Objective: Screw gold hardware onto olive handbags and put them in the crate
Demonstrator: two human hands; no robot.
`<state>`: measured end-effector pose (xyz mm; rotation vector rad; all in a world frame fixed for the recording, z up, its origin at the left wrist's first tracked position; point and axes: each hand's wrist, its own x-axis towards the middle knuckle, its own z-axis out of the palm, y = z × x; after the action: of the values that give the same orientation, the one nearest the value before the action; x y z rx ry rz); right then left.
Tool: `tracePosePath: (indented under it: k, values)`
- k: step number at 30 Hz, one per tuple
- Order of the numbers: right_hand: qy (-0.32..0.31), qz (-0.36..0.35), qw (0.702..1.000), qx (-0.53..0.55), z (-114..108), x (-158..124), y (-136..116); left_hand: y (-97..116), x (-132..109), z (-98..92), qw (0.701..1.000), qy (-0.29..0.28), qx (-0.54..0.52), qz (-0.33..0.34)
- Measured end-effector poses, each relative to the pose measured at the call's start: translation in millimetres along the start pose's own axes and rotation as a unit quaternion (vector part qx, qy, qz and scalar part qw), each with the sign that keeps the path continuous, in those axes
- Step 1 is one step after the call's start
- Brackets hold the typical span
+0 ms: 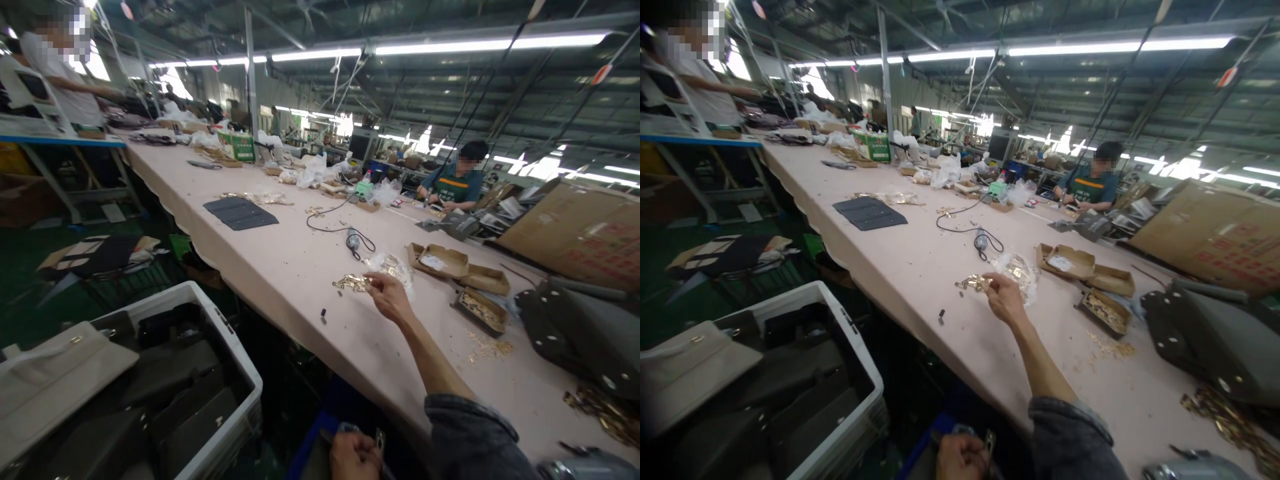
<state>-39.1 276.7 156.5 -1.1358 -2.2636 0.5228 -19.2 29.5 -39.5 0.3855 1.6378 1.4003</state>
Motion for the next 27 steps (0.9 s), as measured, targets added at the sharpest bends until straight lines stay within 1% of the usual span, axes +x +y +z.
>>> tracePosePath:
  k: [1,3,4,5,6,8,10,11,12,13,15,17,19,21,22,25,27]
  values:
    - [0.02,0.007,0.998,0.062,-9.4,-23.7,-5.4,4.5,-2.1,-1.4,1.0,-0.012,0.012,-0.013]
    - [0.039,0.037,0.981,0.184,-23.9,-82.0,-13.0,16.9,-8.1,-6.1,0.996,-0.055,0.028,-0.058]
    - [0.054,0.063,0.973,0.217,-27.6,-114.3,-14.7,23.6,-11.0,-8.7,0.994,-0.088,0.025,-0.058]
    - [0.069,0.096,0.964,0.237,-28.5,-147.0,-14.7,29.7,-13.5,-11.1,0.993,-0.107,0.02,-0.046]
    - [0.077,0.134,0.954,0.257,-26.4,-178.9,-12.8,34.8,-15.6,-13.0,0.992,-0.124,0.012,-0.034]
    - [0.084,0.214,0.926,0.299,-14.8,-236.1,-4.1,40.2,-18.9,-15.3,0.989,-0.147,0.005,-0.033]
    - [0.097,0.276,0.896,0.335,1.7,-278.2,8.1,39.8,-21.8,-15.4,0.987,-0.157,0.01,-0.032]
    - [0.111,0.288,0.887,0.344,9.5,-292.2,13.7,38.2,-23.1,-14.7,0.987,-0.16,0.015,-0.026]
    - [0.13,0.284,0.884,0.349,15.8,-301.7,18.4,36.1,-24.3,-13.5,0.986,-0.163,0.02,-0.019]
    - [0.153,0.263,0.887,0.346,20.2,-307.1,21.7,33.9,-25.2,-12.0,0.986,-0.164,0.025,-0.011]
    - [0.184,0.194,0.907,0.325,22.9,-309.8,24.4,30.4,-26.7,-8.4,0.986,-0.165,0.031,0.0]
    - [0.183,0.132,0.926,0.301,20.2,-308.1,23.8,28.7,-28.4,-4.8,0.986,-0.16,0.035,0.002]
    - [0.15,0.096,0.936,0.303,16.5,-307.5,22.9,28.4,-30.8,-2.1,0.987,-0.16,0.034,0.002]
    - [0.133,0.092,0.934,0.318,15.1,-309.5,23.5,28.4,-33.6,-0.2,0.986,-0.162,0.033,0.009]
    - [0.141,0.099,0.932,0.319,15.4,-311.1,24.3,28.4,-34.8,0.5,0.986,-0.163,0.034,0.014]
    - [0.195,0.137,0.918,0.317,19.3,-315.9,27.2,27.6,-37.0,2.8,0.987,-0.156,0.041,0.021]
    - [0.211,0.155,0.906,0.333,22.1,-317.6,28.7,27.0,-37.3,4.3,0.987,-0.151,0.043,0.022]
